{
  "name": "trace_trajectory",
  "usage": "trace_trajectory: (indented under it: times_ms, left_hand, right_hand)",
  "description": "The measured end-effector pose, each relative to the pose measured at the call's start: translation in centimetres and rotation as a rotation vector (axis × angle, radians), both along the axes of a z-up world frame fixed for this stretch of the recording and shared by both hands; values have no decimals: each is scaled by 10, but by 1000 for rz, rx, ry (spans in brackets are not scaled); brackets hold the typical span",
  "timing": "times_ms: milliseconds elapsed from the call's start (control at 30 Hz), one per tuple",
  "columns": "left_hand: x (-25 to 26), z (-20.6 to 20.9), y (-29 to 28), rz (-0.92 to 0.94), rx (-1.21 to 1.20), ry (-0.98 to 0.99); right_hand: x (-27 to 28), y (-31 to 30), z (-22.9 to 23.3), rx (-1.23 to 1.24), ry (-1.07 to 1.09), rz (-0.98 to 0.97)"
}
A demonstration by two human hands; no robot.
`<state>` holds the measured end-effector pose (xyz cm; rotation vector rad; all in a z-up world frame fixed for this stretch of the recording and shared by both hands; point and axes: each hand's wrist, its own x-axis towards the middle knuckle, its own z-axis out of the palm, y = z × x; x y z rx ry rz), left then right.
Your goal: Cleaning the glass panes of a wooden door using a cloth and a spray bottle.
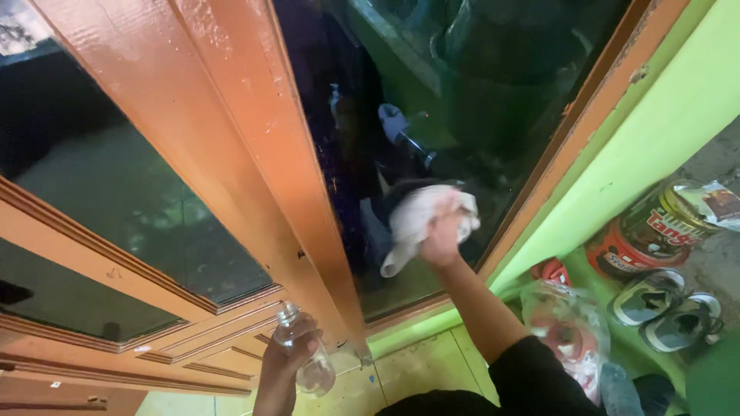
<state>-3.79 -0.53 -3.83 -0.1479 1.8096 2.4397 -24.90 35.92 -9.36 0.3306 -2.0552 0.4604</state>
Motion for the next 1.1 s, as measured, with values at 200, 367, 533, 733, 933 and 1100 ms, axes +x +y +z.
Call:
trace_trajectory:
  times_ms: [200,367,533,733,933,1100]
  left_hand:
    - [9,8,5,26,14,-63]
    - [8,2,12,-7,-11,-84]
    - [0,-26,12,-62,33,9]
    - [-2,-10,22,-63,-17,-56]
    - [-1,-4,28,-51,-20,-111]
    - [4,-7,25,-57,5,-25]
  right_hand:
    - [-7,44,-109,-943,-262,-157]
    - [-2,-20,-106,-1915,-532,-81]
    - [-19,-78,-82,-1423,-242,168]
    - [-11,15,139,-570,309,-202]
    - [-23,77,101,-641,291,-289]
    - [-6,81,18,-741,163,-515]
